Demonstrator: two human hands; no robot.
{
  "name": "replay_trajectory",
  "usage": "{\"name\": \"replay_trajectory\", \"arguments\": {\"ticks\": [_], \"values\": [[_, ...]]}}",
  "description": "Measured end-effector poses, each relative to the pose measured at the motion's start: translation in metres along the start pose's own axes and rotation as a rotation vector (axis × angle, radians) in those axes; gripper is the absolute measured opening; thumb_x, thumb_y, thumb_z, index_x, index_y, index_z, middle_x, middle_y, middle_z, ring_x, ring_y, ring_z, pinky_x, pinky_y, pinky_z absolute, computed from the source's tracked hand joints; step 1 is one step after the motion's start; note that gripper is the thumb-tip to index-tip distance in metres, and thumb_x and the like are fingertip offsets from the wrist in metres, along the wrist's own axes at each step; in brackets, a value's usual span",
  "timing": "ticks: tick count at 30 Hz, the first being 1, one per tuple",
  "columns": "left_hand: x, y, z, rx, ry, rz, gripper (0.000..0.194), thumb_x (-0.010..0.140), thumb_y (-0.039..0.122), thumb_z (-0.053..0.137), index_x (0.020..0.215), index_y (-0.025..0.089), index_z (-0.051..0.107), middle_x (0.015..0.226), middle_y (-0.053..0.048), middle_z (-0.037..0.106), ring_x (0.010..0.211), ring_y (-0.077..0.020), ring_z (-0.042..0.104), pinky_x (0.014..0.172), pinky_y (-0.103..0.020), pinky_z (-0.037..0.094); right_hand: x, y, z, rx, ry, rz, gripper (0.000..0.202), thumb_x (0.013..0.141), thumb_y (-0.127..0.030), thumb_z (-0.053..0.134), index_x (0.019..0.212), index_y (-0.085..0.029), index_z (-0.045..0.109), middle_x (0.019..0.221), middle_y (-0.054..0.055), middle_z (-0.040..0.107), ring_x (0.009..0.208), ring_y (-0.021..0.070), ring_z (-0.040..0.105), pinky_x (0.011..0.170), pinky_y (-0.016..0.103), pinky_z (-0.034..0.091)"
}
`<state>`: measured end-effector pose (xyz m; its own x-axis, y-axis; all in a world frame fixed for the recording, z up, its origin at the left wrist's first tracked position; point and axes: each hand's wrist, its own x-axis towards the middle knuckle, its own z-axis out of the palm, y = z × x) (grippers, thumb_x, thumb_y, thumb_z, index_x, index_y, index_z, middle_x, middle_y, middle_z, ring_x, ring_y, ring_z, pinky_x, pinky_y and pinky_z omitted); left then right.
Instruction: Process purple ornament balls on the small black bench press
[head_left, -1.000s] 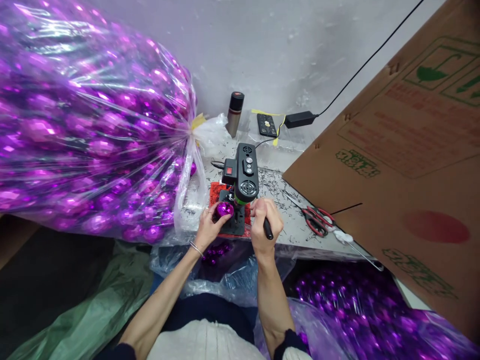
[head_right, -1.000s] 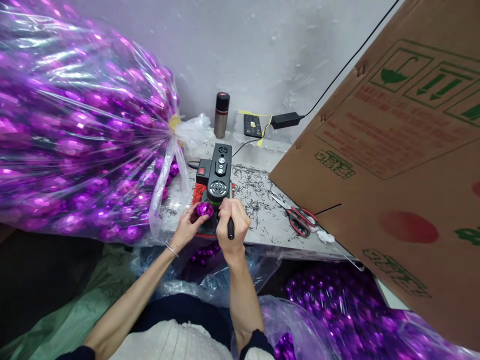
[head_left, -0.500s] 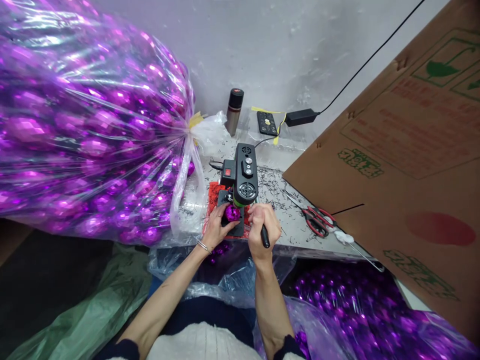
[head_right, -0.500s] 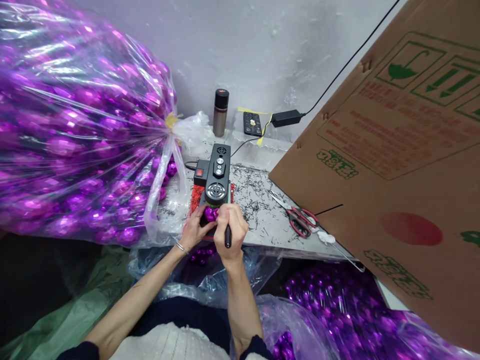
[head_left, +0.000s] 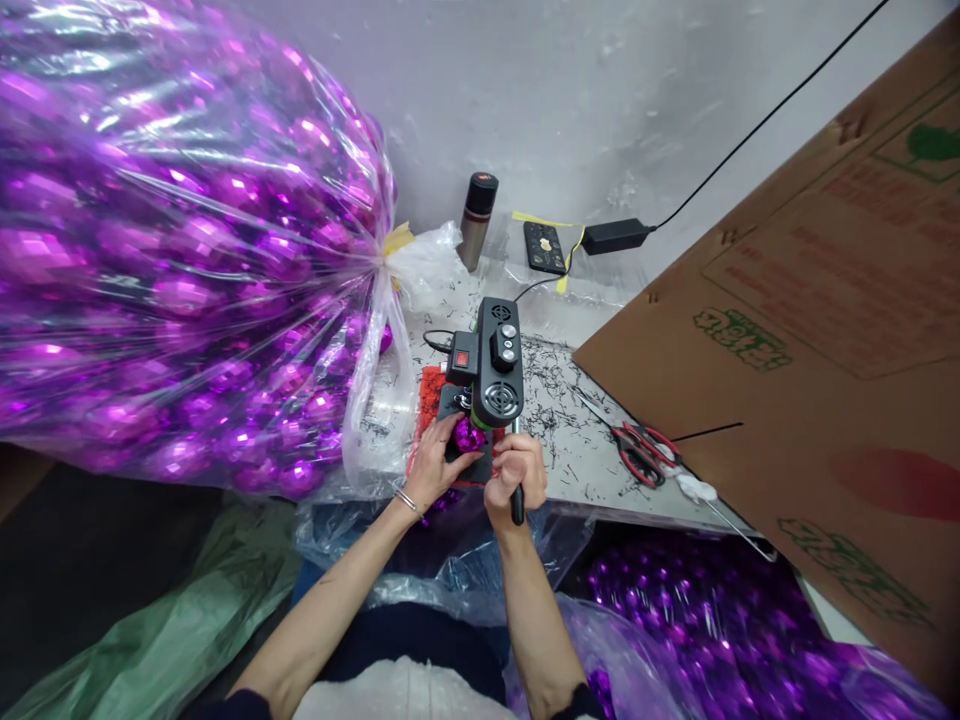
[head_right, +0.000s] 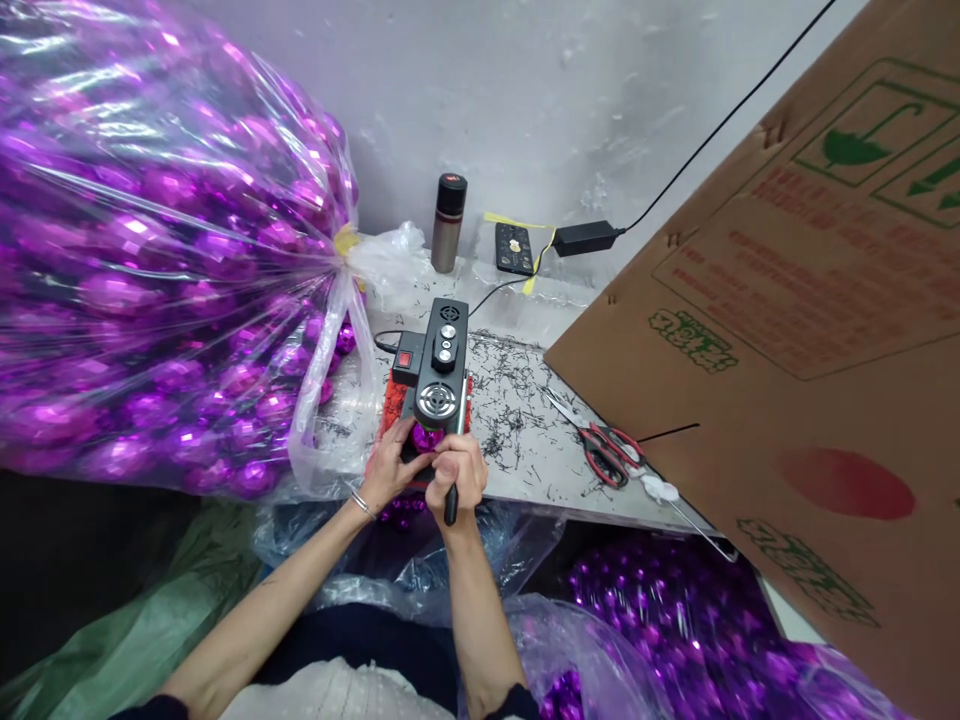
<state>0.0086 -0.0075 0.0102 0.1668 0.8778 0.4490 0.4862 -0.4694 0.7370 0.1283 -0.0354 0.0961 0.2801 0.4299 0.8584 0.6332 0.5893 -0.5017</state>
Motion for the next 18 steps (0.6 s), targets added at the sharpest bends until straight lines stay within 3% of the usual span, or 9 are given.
{"name": "replay_trajectory", "arguments": {"ticks": [12, 18], "values": [[0.0005, 0.0004, -0.0016, -0.08, 0.001, 0.016, 0.062, 0.092, 0.046, 0.075, 0.145, 0.021, 0.054, 0.133, -0.016, 0.071, 0.124, -0.0298, 0.069, 0.106, -0.046, 0.054, -0.0093, 0.009, 0.0048, 0.016, 0.045, -0.024, 0.032, 0.106, -0.027, 0.039, 0.076, -0.024, 0.05, 0.073, -0.001, 0.054, 0.064, 0.0142, 0.055, 0.066, 0.034, 0.046], [0.0016, 0.0014, -0.0022, -0.069, -0.029, -0.041, 0.061, 0.091, 0.045, 0.077, 0.144, 0.022, 0.055, 0.133, -0.015, 0.071, 0.125, -0.0308, 0.068, 0.108, -0.048, 0.053, -0.0084, 0.0102, 0.0031, 0.015, 0.022, -0.029, 0.032, 0.105, -0.027, 0.038, 0.076, -0.024, 0.05, 0.073, -0.002, 0.053, 0.064, 0.0143, 0.054, 0.065, 0.033, 0.045]]}}
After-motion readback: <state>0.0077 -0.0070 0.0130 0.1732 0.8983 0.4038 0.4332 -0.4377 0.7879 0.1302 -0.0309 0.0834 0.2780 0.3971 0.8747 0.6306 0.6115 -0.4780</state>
